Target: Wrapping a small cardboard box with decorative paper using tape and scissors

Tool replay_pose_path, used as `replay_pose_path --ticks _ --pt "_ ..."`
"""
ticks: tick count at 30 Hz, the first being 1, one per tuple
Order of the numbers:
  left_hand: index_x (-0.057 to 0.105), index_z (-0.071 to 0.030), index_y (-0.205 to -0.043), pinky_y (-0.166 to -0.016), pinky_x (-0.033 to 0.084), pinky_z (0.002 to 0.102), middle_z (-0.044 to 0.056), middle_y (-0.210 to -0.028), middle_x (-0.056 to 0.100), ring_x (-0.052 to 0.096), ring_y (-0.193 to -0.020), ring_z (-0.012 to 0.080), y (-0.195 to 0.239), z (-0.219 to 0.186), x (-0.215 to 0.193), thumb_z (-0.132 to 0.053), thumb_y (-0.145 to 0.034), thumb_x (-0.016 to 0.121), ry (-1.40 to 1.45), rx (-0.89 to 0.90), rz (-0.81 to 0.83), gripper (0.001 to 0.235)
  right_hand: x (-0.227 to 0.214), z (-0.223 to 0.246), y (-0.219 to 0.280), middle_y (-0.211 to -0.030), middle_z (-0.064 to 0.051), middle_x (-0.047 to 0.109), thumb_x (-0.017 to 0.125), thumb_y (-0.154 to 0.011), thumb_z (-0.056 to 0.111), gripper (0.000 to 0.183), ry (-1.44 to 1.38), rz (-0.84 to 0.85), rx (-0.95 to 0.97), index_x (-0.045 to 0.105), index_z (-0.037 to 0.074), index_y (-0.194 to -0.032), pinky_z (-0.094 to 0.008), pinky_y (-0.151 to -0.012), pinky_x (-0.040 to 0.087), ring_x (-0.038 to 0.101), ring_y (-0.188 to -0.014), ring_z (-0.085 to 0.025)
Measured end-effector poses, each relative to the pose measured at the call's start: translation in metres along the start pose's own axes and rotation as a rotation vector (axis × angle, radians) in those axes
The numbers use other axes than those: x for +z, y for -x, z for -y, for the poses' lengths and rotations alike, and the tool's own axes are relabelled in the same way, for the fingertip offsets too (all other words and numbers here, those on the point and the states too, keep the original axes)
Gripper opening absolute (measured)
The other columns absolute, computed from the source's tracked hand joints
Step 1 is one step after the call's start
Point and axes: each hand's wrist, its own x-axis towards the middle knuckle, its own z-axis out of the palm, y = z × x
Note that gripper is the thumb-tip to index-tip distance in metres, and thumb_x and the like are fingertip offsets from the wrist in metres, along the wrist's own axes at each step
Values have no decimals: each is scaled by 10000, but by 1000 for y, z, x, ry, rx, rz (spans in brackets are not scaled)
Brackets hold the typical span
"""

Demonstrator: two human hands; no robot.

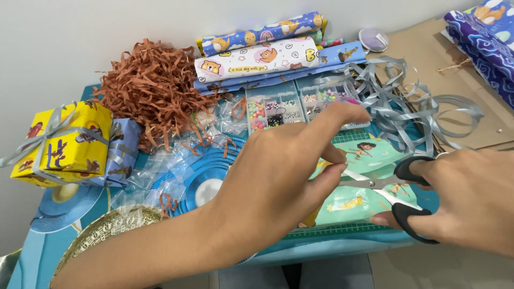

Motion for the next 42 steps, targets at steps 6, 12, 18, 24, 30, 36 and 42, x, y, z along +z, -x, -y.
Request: replay_pose_path --ticks 6,12,18,24,30,36,42 --pt "472 -164 -1334 -678 514 402 -21 -878 768 747 -876 251 -3 -4 6 -12 -884 607 6 41 36 494 -2 -6 10 -742 130 750 441 -573 1149 759 4 -35 3 634 450 -798 -303 -657 429 727 -816 -142" --pt "454 -182 -1326 -691 524 419 -19 -913 776 741 -876 263 2 -2 5 -21 -875 620 -28 28 46 507 -11 -4 7 -638 136 682 324 -632 1155 752 112 -61 -29 560 448 -738 -291 -620 349 652 -684 -131" --pt "485 -204 -1332 -685 534 411 -70 -911 783 756 -888 232 12 7 -4 -41 -878 670 -82 -22 7 517 -29 9 -8 -606 102 640 305 -663 1119 801 173 -111 -48 634 389 -676 -261 -576 366 653 -672 -120" --pt "510 -219 -1332 -652 521 416 -84 -875 786 758 -869 232 24 24 -25 -55 -854 679 -179 -108 -57 533 -62 34 -32 -785 47 748 380 -748 1027 849 123 -124 -197 716 248 -726 -341 -669 526 732 -822 -209" --pt "539 -169 -1296 -650 559 395 -55 -857 791 778 -859 202 45 61 -48 -19 -833 736 -286 -157 -155 525 -106 87 -62 -833 26 764 477 -855 807 680 73 -118 -363 730 177 -816 -385 -676 549 728 -807 -225" --pt "559 -192 -1235 -651 519 355 -86 -818 797 782 -769 175 74 121 -72 -43 -798 761 -324 -289 -241 504 -130 159 -104 -1024 -62 758 464 -873 765 634 -32 -219 -541 737 205 -986 -444 -740 557 724 -963 -310" --pt "618 -175 -1264 -708 599 383 32 -816 794 752 -781 299 102 195 -78 -25 -780 782 -349 -481 -248 532 -114 240 -170 -961 -167 779 541 -817 737 718 -184 -359 -703 803 86 -969 -596 -814 573 758 -982 -404"
